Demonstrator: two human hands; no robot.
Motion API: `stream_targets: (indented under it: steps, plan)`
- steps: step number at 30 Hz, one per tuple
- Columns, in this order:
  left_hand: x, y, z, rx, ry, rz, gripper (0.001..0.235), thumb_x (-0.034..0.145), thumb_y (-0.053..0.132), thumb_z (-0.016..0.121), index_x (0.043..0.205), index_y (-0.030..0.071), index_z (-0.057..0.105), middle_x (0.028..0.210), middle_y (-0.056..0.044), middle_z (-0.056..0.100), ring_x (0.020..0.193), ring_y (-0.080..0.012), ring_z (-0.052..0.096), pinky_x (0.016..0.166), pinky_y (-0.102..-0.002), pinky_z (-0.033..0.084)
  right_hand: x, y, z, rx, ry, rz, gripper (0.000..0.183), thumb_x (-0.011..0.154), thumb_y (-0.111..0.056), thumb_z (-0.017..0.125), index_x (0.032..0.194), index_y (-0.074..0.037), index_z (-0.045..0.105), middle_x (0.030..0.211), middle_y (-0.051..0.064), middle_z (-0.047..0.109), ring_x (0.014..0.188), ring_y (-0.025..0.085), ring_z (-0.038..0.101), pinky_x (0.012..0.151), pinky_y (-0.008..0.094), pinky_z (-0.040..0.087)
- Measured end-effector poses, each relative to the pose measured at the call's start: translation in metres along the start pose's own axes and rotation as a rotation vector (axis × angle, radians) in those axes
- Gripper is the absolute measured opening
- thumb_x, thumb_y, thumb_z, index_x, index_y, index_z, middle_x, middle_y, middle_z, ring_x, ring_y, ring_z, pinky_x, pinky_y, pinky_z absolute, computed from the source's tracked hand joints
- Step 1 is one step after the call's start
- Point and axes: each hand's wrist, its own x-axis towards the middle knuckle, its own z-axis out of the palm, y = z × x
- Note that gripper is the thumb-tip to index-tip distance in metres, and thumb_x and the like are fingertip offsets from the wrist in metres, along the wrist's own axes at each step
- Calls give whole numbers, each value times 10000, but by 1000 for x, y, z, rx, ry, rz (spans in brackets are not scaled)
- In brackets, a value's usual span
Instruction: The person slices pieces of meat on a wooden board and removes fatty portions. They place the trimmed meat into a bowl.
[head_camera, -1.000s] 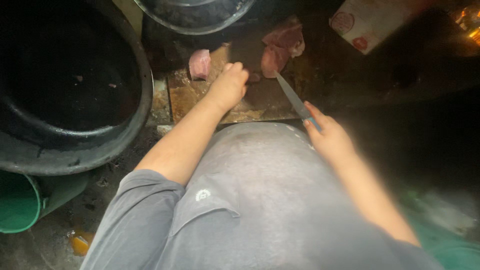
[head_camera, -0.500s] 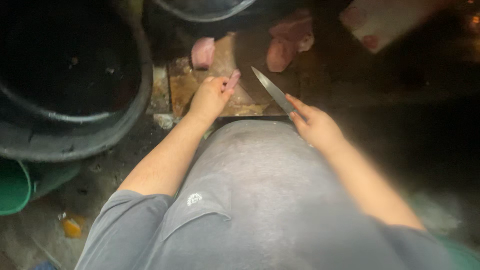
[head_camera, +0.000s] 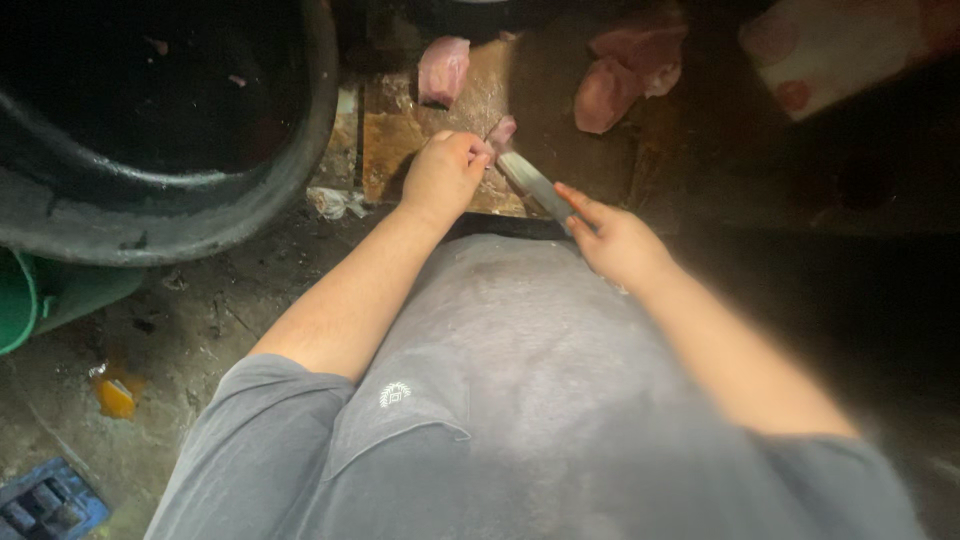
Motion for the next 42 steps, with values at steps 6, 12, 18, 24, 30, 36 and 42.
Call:
stream_targets:
  steps: [6,12,18,24,30,36,42]
  plan:
    - [0,-3,1,49,26,38,93,881,160,735,912,72,745,942,-162,711,926,-369,674,831,-459,542,21,0,11,101,-5,-44,491,1005,-278,587,1488,-345,524,1272,136,711,1089,260,721,936,361,534]
    - [0,-2,1,45,34,25,95,883,166,734,917,78,744,940,-164,705,916,-371,676,827,-460,544,55,-22,16,57,19,-83,490,1014,-262,582,1497,-328,531,1242,171,708,1082,329,710,944,370,541]
    - [4,-3,2,72,-11,-171,123,976,171,664,961,55,701,1021,-172,660,916,-360,661,851,-454,536,5,11,6,-124,-102,33,527,1004,-290,556,1512,-406,471,1237,148,705,1044,325,703,908,418,538]
    - [4,-5,0,151,185,166,157,844,118,689,988,93,745,1078,-106,679,1118,-354,574,983,-442,481,-12,33,0,-255,-59,4,558,1002,-341,576,1530,-455,438,1008,170,706,908,333,715,839,427,565]
    - [10,10,6,189,103,140,90,831,222,787,838,141,749,955,-82,686,1050,-349,584,944,-463,473,5,21,6,-156,71,-60,539,1014,-295,575,1532,-399,468,992,178,701,904,355,708,809,444,561]
    - [12,10,3,160,48,131,72,844,203,780,850,138,750,942,-75,697,1052,-342,588,938,-456,472,15,17,9,-63,65,-85,518,1019,-282,555,1527,-355,479,1172,174,709,1019,363,700,870,447,552]
    - [12,11,1,165,29,110,82,831,215,793,857,143,762,962,-70,714,1054,-335,601,940,-454,476,53,-12,9,-42,56,-107,490,1014,-291,555,1499,-344,505,1263,150,687,1087,363,687,914,427,542]
